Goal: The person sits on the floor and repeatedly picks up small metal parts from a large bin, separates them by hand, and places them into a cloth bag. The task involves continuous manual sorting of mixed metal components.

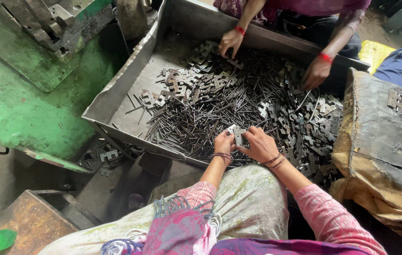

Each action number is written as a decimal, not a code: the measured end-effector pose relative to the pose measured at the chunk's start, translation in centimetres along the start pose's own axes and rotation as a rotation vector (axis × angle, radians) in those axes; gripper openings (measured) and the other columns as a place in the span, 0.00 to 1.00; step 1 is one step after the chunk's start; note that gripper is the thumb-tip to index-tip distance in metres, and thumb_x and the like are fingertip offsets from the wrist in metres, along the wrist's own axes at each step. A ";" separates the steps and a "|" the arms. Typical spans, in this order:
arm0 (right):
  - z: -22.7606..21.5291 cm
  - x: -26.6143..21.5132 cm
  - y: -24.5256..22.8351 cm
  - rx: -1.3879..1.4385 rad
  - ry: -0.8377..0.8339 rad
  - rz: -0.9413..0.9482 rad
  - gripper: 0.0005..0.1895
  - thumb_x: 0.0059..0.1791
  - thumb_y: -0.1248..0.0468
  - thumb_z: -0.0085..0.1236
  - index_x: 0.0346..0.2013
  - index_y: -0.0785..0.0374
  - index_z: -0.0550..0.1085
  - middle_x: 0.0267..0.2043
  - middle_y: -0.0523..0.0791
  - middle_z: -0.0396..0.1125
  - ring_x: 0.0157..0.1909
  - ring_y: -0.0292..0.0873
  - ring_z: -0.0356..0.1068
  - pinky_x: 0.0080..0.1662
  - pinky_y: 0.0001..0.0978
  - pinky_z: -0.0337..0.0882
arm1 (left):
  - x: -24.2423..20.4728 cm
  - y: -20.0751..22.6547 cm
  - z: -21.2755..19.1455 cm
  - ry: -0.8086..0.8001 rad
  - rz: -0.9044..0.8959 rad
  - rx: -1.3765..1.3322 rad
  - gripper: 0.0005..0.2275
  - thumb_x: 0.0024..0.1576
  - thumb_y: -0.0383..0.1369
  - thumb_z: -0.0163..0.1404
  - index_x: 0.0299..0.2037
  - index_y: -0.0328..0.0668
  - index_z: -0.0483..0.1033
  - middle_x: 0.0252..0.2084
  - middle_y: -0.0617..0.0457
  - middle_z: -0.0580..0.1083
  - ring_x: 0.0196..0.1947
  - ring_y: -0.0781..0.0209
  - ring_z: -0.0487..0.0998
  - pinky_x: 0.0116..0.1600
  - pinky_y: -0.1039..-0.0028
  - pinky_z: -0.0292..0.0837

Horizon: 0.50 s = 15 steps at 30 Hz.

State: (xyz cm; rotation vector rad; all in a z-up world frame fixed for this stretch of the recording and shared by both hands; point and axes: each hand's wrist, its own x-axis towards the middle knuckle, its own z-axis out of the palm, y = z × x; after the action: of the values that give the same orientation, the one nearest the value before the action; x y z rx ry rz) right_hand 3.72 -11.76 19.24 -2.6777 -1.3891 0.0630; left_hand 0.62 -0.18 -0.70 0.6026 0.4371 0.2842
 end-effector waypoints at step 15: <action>0.3 0.0 -0.1 0.058 0.086 -0.020 0.23 0.39 0.55 0.65 0.45 0.63 0.76 0.47 0.47 0.68 0.52 0.49 0.71 0.45 0.40 0.76 | -1.6 2.1 1.8 -0.003 -0.028 -0.017 0.13 0.64 0.23 0.43 0.56 0.32 0.73 0.43 0.49 0.79 0.35 0.62 0.82 0.37 0.73 0.80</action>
State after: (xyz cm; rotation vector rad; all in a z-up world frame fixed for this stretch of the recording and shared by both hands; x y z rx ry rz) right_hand 3.59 -11.66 18.95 -2.5863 -1.3672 -0.0130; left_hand -0.20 0.07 2.38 0.5803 0.4399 0.2603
